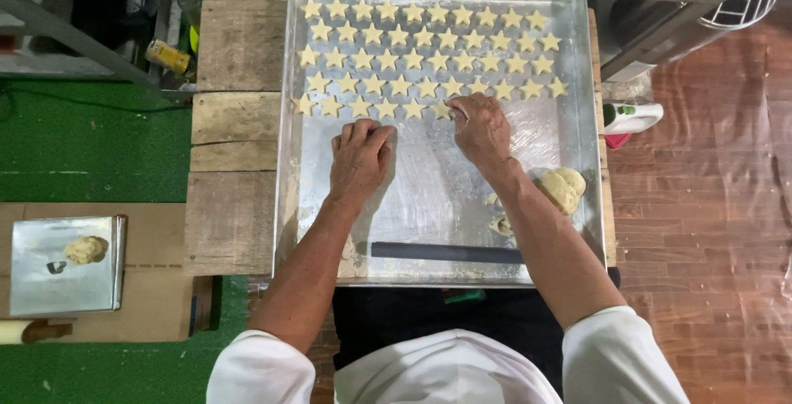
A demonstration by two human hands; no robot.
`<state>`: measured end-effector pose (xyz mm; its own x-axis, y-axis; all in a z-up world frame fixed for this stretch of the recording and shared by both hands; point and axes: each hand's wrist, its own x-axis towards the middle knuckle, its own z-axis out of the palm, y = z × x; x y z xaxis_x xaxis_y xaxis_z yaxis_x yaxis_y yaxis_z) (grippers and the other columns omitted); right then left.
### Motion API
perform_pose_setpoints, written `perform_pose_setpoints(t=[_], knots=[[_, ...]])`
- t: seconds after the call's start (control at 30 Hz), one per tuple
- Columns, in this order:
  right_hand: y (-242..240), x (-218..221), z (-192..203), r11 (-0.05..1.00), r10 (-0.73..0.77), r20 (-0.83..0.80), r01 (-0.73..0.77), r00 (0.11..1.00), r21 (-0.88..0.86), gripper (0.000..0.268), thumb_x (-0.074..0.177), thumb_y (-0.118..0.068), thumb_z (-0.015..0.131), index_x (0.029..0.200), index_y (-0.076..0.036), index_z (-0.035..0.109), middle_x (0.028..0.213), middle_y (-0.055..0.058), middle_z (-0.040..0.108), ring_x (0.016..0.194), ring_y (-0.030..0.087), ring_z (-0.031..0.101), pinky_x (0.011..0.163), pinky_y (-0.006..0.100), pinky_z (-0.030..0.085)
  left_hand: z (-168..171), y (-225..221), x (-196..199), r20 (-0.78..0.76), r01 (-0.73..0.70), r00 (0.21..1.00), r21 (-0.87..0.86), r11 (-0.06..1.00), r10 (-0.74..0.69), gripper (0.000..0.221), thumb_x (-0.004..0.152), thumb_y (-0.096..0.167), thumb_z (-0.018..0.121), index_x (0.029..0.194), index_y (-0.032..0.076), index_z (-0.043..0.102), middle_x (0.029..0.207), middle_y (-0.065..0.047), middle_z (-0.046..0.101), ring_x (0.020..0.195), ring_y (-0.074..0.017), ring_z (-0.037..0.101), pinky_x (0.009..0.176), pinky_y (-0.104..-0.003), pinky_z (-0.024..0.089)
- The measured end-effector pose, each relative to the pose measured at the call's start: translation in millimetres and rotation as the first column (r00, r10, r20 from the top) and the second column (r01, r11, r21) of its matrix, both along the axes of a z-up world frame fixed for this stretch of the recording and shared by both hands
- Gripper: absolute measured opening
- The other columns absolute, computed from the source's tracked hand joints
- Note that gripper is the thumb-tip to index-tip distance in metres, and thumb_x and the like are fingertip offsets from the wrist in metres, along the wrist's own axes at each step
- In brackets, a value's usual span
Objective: Rolling out dough and cutting star shapes using a cookie cutter on a metal tray.
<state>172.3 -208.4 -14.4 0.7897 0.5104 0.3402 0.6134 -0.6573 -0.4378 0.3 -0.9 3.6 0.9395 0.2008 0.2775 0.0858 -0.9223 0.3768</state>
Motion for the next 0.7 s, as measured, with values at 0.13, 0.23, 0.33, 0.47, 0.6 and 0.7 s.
perform_pose_setpoints(t=[0.13, 0.23, 0.33, 0.47, 0.6, 0.7], knots=[[-0.2, -1.5, 2.7, 1.000, 0.000, -0.003, 0.000, 1.000, 0.003, 0.014, 0.095, -0.016, 0.073, 0.107, -0.023, 0.076, 0.093, 0.006, 0.067, 0.094, 0.030, 0.068, 0.087, 0.041, 0.056, -2.1, 0.2, 0.5, -0.005, 0.001, 1.000, 0.003, 1.000, -0.001, 0.023, 0.099, 0.025, 0.062, 0.122, 0.024, 0.067, 0.114, 0.000, 0.048, 0.114, -0.0248, 0.052, 0.096, -0.045, 0.044], [-1.7, -8.0, 23.4, 1.000, 0.009, -0.051, -0.008, 0.999, 0.016, 0.017, 0.097, -0.013, 0.069, 0.111, -0.021, 0.075, 0.097, 0.008, 0.070, 0.097, 0.032, 0.069, 0.090, 0.043, 0.055, -3.1, 2.0, 1.4, 0.003, 0.006, 1.000, -0.002, 1.000, -0.006, 0.024, 0.099, 0.027, 0.063, 0.122, 0.025, 0.067, 0.114, 0.000, 0.049, 0.114, -0.0251, 0.052, 0.096, -0.046, 0.044], [-15.2, -23.3, 53.0, 0.999, 0.022, -0.254, -0.027, 0.967, -0.017, 0.031, 0.104, -0.007, 0.051, 0.127, -0.015, 0.069, 0.111, 0.013, 0.070, 0.108, 0.035, 0.067, 0.098, 0.047, 0.051, -0.9, -0.7, -5.5, 0.008, 0.035, 0.999, -0.028, 0.999, -0.035, 0.024, 0.098, 0.024, 0.064, 0.122, 0.022, 0.066, 0.114, -0.002, 0.050, 0.111, -0.0287, 0.052, 0.093, -0.050, 0.045], [-48.0, -25.8, 59.7, 0.989, 0.145, -0.261, -0.129, 0.954, 0.075, 0.024, 0.101, -0.006, 0.060, 0.121, -0.013, 0.071, 0.107, 0.013, 0.075, 0.104, 0.035, 0.072, 0.092, 0.045, 0.056, -7.5, -0.2, -1.5, 0.123, 0.046, 0.991, -0.002, 0.999, -0.046, 0.024, 0.095, 0.022, 0.068, 0.119, 0.021, 0.070, 0.113, -0.002, 0.051, 0.109, -0.0286, 0.052, 0.089, -0.047, 0.045], [-76.8, -56.7, 103.1, 0.971, 0.234, -0.241, -0.238, 0.942, 0.010, 0.025, 0.098, 0.003, 0.059, 0.114, -0.007, 0.075, 0.102, 0.016, 0.077, 0.098, 0.036, 0.074, 0.086, 0.044, 0.058, -8.5, 3.0, 2.2, 0.130, 0.037, 0.991, 0.033, 0.999, -0.041, 0.024, 0.095, 0.023, 0.068, 0.119, 0.021, 0.071, 0.114, -0.003, 0.050, 0.110, -0.0286, 0.052, 0.087, -0.047, 0.045], [-110.4, -75.9, 113.2, 0.966, 0.156, -0.334, -0.214, 0.930, -0.147, 0.027, 0.101, -0.002, 0.058, 0.118, -0.012, 0.077, 0.105, 0.012, 0.077, 0.096, 0.029, 0.075, 0.086, 0.038, 0.059, -8.4, 3.3, 2.0, 0.111, 0.042, 0.993, 0.033, 0.999, -0.045, 0.025, 0.097, 0.024, 0.066, 0.122, 0.021, 0.070, 0.115, -0.002, 0.050, 0.111, -0.0284, 0.052, 0.088, -0.047, 0.045]])
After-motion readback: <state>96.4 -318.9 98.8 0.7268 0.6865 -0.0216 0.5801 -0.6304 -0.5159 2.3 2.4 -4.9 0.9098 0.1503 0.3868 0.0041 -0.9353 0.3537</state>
